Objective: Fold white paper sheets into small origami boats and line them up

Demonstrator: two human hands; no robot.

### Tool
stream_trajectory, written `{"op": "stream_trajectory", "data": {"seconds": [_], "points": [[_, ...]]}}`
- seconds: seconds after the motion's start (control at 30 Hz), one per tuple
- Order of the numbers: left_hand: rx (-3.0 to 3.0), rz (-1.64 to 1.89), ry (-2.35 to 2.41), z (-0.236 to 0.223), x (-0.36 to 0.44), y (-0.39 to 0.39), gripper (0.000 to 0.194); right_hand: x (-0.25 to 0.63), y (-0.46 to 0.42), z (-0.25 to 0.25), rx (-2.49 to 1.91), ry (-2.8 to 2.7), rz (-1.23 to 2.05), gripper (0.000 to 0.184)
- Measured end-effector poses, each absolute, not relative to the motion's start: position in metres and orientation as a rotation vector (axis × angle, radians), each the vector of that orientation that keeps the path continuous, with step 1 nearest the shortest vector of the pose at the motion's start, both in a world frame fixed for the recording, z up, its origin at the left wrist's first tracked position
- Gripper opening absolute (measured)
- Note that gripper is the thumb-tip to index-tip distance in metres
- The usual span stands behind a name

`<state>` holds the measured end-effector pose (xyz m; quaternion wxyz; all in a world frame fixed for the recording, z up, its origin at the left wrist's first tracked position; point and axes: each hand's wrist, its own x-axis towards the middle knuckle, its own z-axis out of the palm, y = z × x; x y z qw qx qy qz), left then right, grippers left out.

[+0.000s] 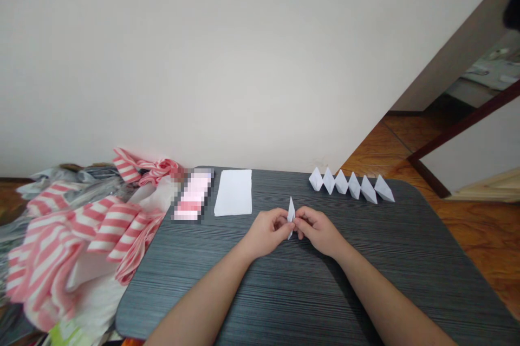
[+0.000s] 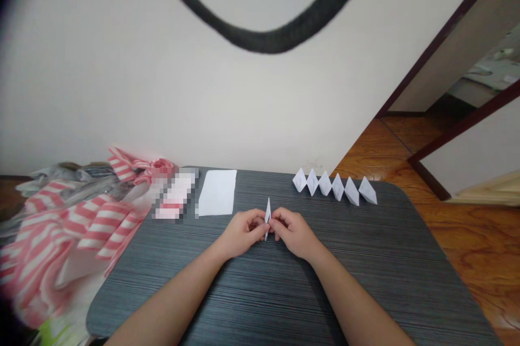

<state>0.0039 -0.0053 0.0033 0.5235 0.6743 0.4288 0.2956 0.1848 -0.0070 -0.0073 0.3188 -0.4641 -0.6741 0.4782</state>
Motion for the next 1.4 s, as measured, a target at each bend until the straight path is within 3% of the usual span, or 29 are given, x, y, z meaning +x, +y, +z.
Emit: {"op": "stream_trajectory", "data": {"seconds": [0.37,0.53,0.67,1.4], "points": [[1.592,0.753,1.104,-0.001,0.006,-0.005,0.028,0.18,-0.01,-0.009,-1.215,-1.602,1.222,0.012],[1.561,0.75,1.108,-0.002,0.007,-0.005,0.027,0.183,-0.008,-0.01,-1.272,-1.736,1.018,0.003],[1.521,0.754,1.092,-0.003,0.007,-0.004,0.027,0.184,-0.007,-0.006,-1.287,-1.794,0.919,0.007],[1.487,0.835,1.048,-0.009,0.005,-0.004,0.014,0.186,-0.004,-0.011,-1.243,-1.722,1.12,0.009]]}}
